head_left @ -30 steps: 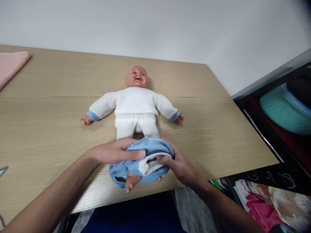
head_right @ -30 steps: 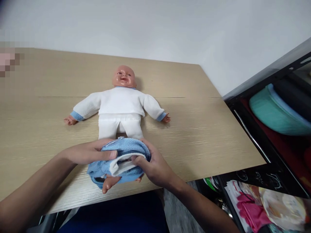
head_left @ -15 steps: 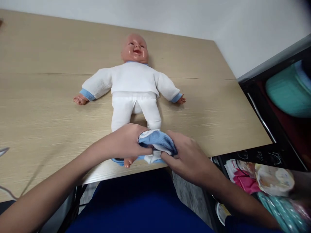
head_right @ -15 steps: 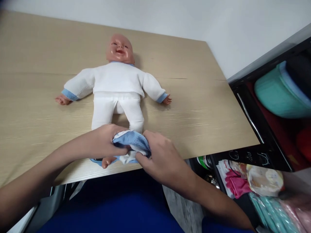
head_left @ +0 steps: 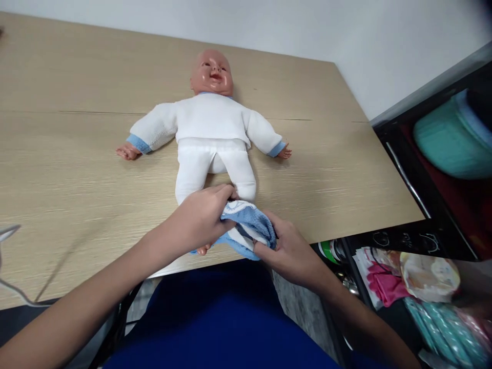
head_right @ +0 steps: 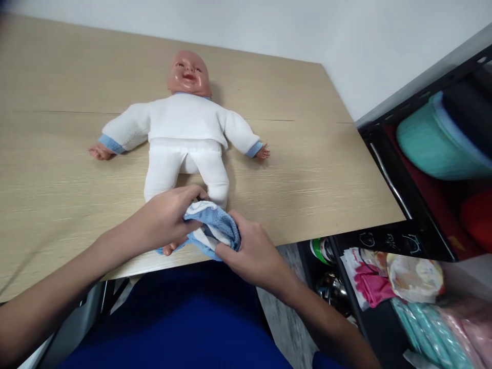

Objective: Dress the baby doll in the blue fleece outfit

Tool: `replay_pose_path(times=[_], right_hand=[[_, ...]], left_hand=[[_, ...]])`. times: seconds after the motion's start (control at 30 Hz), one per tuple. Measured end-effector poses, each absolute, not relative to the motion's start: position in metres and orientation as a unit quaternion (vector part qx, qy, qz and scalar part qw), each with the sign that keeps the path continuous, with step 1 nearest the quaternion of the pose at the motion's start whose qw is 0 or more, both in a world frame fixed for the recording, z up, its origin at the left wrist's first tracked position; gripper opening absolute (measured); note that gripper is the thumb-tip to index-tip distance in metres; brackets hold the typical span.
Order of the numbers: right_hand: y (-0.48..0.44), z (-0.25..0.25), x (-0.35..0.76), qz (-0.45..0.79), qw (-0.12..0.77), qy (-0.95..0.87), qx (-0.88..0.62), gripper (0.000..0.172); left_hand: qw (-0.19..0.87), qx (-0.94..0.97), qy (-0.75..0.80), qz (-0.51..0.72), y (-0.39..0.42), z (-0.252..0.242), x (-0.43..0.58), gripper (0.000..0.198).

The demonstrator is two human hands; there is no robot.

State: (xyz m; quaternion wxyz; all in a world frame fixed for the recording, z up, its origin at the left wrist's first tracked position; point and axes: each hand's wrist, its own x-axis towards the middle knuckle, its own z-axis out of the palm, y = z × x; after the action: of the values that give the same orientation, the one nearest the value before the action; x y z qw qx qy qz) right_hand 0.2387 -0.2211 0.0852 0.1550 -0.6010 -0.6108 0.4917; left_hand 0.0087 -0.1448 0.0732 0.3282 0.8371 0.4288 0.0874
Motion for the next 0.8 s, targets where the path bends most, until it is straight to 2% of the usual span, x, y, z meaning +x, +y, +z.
replay_pose_path(times=[0.2,0.27,0.43,0.5,0.67,0.8], right_hand=[[-0.245,0.075,0.231,0.548,0.222,-0.564,-0.577,0.011],[-0.248,0.071,0.231,0.529,0.235,-0.567,-0.587,0.014],[-0.254,0.056,0.237,0.266,0.302,-0.639,-0.656,0.03],[-0.256,0.05,0.238,0.227,0.332,-0.633,-0.662,0.032],[-0.26,0.039,0.232,0.366,0.364,-0.573,-0.637,0.026],[-0.259,0.029,0.228,0.444,0.416,-0.535,-0.586,0.028]], left_hand=[[0.304,0.855,0.399,0.132,-0.152,0.064,0.006,0.044],[0.295,0.859,0.397,0.133,-0.153,0.062,0.005,0.045],[0.276,0.869,0.397,0.106,-0.151,0.061,0.009,0.042],[0.269,0.869,0.405,0.092,-0.151,0.062,0.011,0.044],[0.284,0.861,0.417,0.069,-0.151,0.062,0.014,0.046],[0.344,0.842,0.404,0.099,-0.149,0.066,0.009,0.054]])
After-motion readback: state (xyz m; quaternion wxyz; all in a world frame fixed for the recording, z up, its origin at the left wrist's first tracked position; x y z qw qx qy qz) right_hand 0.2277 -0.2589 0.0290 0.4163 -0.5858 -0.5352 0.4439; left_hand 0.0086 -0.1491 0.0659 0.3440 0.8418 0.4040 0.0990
